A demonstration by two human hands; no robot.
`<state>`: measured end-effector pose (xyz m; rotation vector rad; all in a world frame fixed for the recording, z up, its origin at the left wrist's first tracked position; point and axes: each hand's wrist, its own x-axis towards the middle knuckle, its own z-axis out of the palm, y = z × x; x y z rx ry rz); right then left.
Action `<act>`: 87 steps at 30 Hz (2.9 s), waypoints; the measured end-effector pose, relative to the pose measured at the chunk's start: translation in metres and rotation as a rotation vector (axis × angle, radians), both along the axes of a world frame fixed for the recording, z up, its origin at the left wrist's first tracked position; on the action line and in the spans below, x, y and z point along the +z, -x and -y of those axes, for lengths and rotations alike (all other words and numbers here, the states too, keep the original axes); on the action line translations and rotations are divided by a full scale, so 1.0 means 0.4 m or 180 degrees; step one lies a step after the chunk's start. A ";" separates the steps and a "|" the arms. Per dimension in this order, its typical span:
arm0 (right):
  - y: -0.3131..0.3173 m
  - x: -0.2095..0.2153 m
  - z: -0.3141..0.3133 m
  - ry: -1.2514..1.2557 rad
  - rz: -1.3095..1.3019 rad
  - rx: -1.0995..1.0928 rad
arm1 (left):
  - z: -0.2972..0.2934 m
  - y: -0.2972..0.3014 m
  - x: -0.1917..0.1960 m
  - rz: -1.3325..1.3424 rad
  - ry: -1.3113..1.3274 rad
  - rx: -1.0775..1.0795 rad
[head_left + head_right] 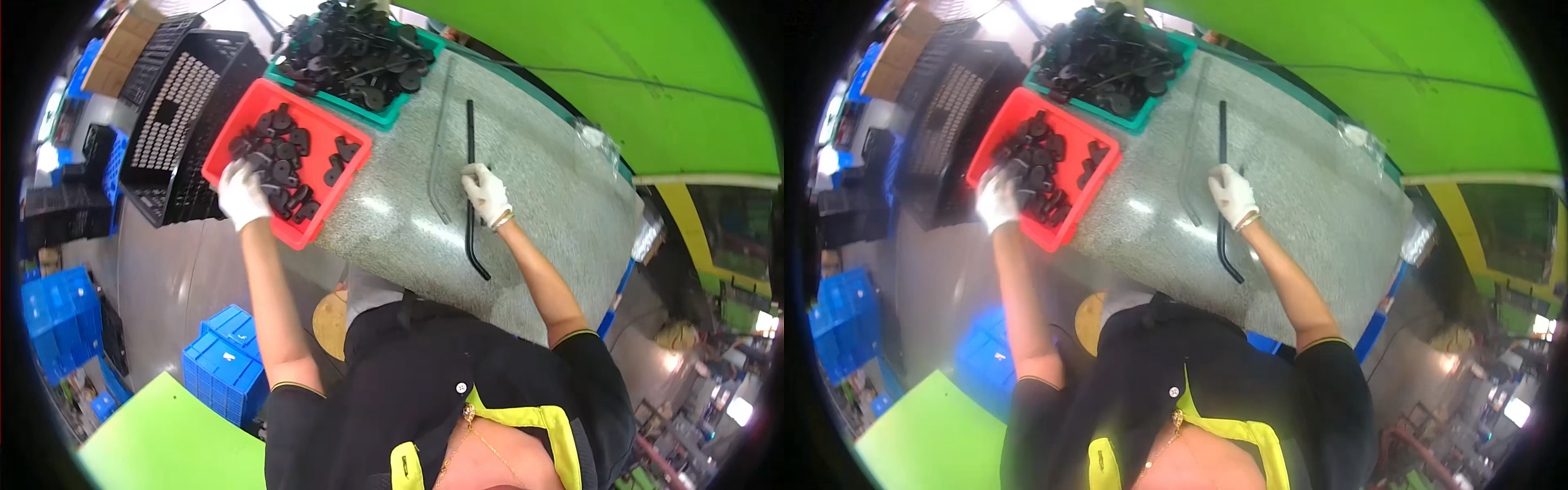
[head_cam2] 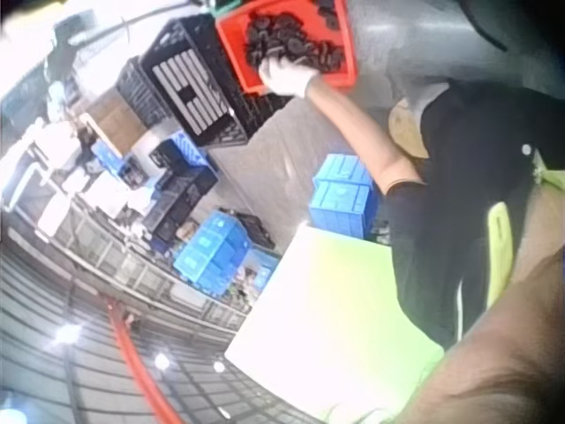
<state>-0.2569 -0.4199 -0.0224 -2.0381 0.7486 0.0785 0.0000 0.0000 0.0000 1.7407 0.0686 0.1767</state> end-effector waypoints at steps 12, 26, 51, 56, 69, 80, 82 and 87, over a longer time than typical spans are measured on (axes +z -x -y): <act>0.084 -0.084 -0.044 0.1980 -0.1799 -0.0679 | -0.131 -0.213 -0.085 0.1304 -0.2328 -0.0244; -0.117 0.048 -0.389 0.0977 0.0004 -0.1476 | -0.096 -0.452 -0.035 0.0134 -0.2846 -0.2083; -0.255 -0.060 -0.607 0.0182 0.0919 -0.2114 | -0.066 -0.407 0.065 0.1670 -0.2535 -0.2590; -0.207 0.005 -0.677 0.1274 0.0231 -0.2513 | -0.045 -0.385 0.020 0.2236 -0.3973 -0.4157; -0.315 0.286 -0.832 0.0591 -0.0043 -0.0751 | -0.016 -0.416 -0.013 0.2673 -0.4740 -0.4846; -0.291 0.431 -0.814 0.1115 0.0547 0.0086 | 0.009 -0.330 0.192 -0.1277 -0.1667 -0.5322; -0.349 0.388 -0.786 0.1026 0.0512 0.0235 | -0.001 -0.299 0.239 -0.1740 -0.0923 -0.5056; -0.582 0.428 -0.811 -0.0426 0.0450 -0.0329 | -0.051 -0.261 0.191 0.0574 -0.1006 -0.4128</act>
